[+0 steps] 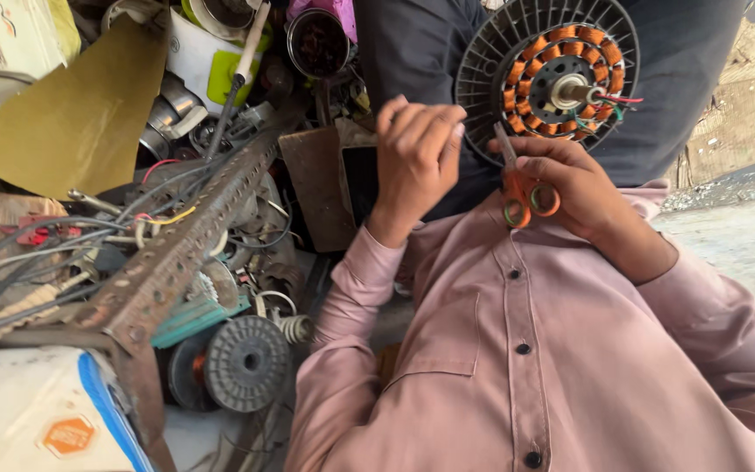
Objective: The person sits on the floor and repairs an electric motor stator by hand. They strip wire insulation with shears, twist wires together, and wrap connections with white tape.
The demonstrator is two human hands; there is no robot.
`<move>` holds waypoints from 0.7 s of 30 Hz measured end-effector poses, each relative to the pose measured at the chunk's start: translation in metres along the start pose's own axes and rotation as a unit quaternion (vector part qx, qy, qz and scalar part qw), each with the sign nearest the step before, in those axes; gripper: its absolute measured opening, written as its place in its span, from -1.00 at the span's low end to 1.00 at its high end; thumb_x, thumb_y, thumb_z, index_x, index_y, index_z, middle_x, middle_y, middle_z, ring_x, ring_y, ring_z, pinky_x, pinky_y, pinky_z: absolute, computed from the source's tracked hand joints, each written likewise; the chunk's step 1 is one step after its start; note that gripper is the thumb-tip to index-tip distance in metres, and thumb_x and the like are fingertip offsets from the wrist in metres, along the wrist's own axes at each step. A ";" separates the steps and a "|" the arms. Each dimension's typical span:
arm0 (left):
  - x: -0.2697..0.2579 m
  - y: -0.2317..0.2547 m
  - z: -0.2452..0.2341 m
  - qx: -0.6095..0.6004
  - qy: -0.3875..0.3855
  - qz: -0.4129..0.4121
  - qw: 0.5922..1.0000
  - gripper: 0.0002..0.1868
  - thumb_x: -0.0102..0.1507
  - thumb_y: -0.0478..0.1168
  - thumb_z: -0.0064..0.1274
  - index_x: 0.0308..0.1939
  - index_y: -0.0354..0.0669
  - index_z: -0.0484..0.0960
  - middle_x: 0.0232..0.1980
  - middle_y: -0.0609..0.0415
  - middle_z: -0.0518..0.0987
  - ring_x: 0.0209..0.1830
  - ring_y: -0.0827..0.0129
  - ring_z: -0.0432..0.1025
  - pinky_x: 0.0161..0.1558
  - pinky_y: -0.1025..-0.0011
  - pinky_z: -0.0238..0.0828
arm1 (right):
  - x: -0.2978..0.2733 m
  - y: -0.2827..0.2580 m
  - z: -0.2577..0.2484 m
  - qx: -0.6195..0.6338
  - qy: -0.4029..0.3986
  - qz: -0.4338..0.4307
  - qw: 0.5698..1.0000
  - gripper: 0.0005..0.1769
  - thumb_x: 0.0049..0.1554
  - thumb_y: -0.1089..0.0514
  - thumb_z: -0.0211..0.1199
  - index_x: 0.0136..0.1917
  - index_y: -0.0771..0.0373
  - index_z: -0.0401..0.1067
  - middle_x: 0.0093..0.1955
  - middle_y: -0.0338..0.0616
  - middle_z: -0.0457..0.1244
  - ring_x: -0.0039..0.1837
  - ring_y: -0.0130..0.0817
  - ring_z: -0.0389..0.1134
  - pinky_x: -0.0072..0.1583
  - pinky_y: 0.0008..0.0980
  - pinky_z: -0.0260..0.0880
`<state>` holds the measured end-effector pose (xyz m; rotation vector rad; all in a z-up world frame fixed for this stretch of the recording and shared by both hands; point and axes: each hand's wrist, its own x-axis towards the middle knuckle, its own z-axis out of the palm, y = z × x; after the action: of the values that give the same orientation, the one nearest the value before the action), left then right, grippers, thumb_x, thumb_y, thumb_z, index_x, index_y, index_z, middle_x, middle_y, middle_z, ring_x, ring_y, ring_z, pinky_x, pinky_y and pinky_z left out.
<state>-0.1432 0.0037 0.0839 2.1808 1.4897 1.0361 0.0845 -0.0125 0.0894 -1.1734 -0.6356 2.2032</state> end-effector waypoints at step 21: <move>-0.034 0.011 -0.026 -0.086 -0.108 0.090 0.986 -0.70 0.25 -0.01 0.27 -0.16 -0.14 0.64 -0.17 0.16 0.61 -0.23 0.33 0.45 -0.05 0.25 0.23 | 0.026 0.011 0.017 -0.093 0.089 0.031 0.991 -0.70 0.38 0.12 0.06 -0.04 0.45 0.37 -0.21 -0.11 0.30 -0.29 -0.47 0.31 -0.27 -0.45 0.38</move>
<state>-0.1608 -0.0356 0.0956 2.2508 1.0855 0.9103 0.0555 -0.0057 0.0756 -1.4855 -0.7507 2.0947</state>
